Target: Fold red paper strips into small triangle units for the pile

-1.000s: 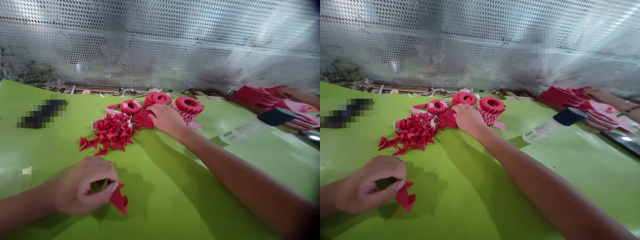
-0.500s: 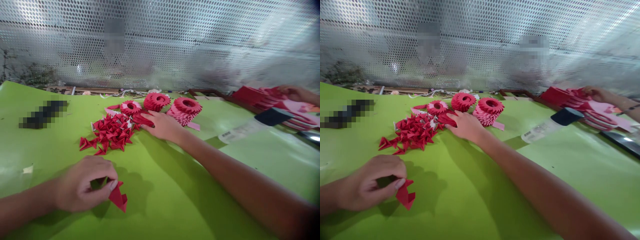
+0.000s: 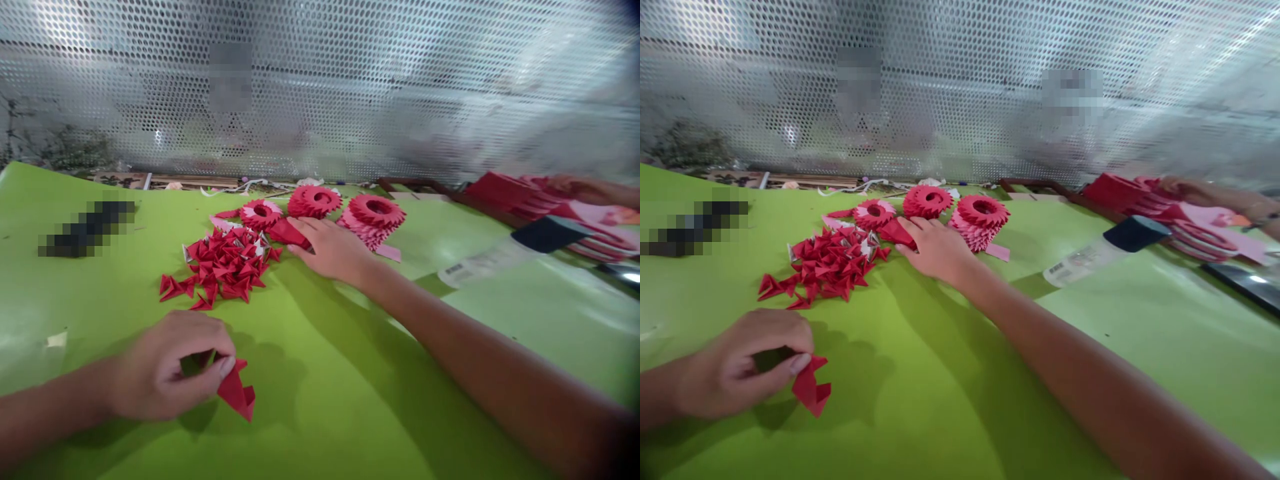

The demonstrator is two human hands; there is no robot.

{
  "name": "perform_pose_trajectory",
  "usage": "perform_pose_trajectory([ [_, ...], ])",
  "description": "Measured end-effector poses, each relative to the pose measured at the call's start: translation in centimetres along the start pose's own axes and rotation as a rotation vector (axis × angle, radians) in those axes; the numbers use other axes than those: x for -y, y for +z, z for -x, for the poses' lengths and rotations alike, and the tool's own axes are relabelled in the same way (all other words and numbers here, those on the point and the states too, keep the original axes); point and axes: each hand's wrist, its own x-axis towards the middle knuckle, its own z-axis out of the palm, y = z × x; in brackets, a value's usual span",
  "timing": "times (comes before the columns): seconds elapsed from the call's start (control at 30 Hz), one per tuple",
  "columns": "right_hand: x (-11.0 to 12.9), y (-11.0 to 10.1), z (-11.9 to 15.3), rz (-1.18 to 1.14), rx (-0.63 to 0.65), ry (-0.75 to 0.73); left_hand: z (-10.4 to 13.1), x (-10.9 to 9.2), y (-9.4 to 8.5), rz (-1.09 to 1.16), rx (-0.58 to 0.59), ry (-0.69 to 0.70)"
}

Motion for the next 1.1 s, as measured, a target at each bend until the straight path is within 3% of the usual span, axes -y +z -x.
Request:
perform_pose_trajectory([
  [0.1, 0.9, -2.1, 1.3, -0.088, -0.091, -0.035, 0.0, 0.2, 0.1, 0.014, -0.024, 0.012],
  [0.17, 2.2, -3.5, 2.7, -0.281, -0.105, -0.045, 0.1, 0.3, 0.2, 0.009, -0.033, 0.003],
  [0.3, 6.2, -4.7, 5.7, -0.773, 0.246, -0.158, 0.2, 0.3, 0.1, -0.049, -0.009, -0.058],
  [0.37, 7.9, -4.4, 6.6, -0.873, 0.307, -0.233, 0.1, 0.4, 0.2, -0.064, 0.013, -0.077],
  [0.47, 9.3, -3.2, 7.0, -0.906, 0.309, -0.343, 0.0, 0.4, 0.3, -0.065, 0.026, -0.112],
  [0.63, 9.3, -1.8, 7.0, -0.950, 0.285, -0.367, 0.0, 0.6, 0.4, -0.014, 0.074, -0.218],
  [0.93, 9.8, -0.7, 7.2, -1.076, 0.086, -0.165, -0.3, 0.4, 0.3, 0.075, 0.072, -0.379],
  [1.1, 9.9, -0.8, 7.3, -1.070, 0.149, -0.172, -0.6, 0.4, 0.3, 0.062, 0.094, -0.413],
])
